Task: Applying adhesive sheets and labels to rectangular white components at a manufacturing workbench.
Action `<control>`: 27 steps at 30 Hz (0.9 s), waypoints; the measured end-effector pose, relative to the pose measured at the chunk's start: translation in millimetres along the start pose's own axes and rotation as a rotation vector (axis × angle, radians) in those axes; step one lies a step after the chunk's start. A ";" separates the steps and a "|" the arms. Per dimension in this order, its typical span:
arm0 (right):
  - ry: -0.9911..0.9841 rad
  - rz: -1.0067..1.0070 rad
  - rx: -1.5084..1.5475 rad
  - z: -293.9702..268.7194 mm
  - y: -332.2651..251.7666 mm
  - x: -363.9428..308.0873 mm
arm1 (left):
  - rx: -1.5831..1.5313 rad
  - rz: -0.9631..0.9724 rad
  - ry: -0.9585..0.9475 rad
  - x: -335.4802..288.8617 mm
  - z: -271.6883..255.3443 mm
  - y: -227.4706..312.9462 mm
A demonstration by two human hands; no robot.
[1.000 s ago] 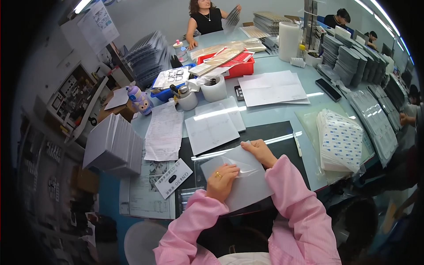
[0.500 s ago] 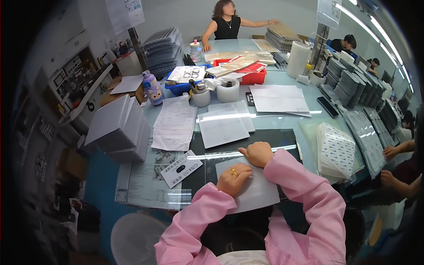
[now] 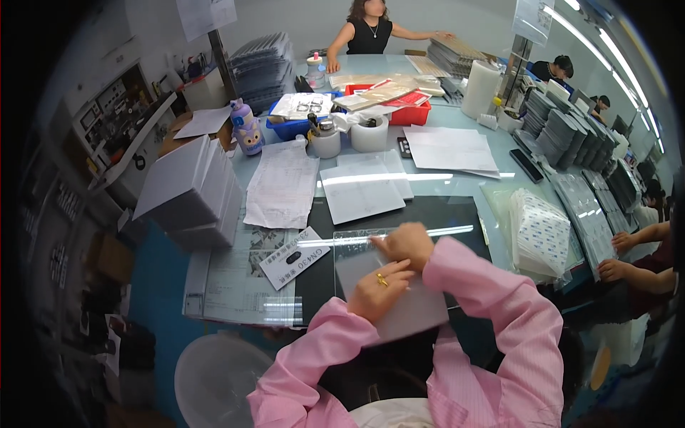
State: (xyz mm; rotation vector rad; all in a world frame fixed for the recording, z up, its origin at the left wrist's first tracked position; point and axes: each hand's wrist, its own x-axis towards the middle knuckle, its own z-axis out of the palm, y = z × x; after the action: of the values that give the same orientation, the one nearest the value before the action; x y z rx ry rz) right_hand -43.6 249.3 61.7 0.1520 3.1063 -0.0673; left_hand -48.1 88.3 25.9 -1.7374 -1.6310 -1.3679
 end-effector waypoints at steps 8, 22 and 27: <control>0.539 -0.032 -0.144 -29.8 75.2 55.8 | -0.009 -0.132 -0.047 13.9 -57.5 39.7; 0.873 0.547 0.625 -26.7 199.9 23.2 | 1.331 -1.077 0.541 -324.3 -390.6 112.6; 0.688 0.560 1.397 41.5 127.9 37.3 | 1.079 -2.100 -0.043 -436.4 -344.8 108.5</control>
State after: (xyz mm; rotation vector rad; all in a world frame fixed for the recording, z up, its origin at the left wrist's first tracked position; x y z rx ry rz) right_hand -67.0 378.2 13.7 1.1936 2.6224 -2.4674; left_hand -11.9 -449.7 -148.3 1.0478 -3.1055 -0.2975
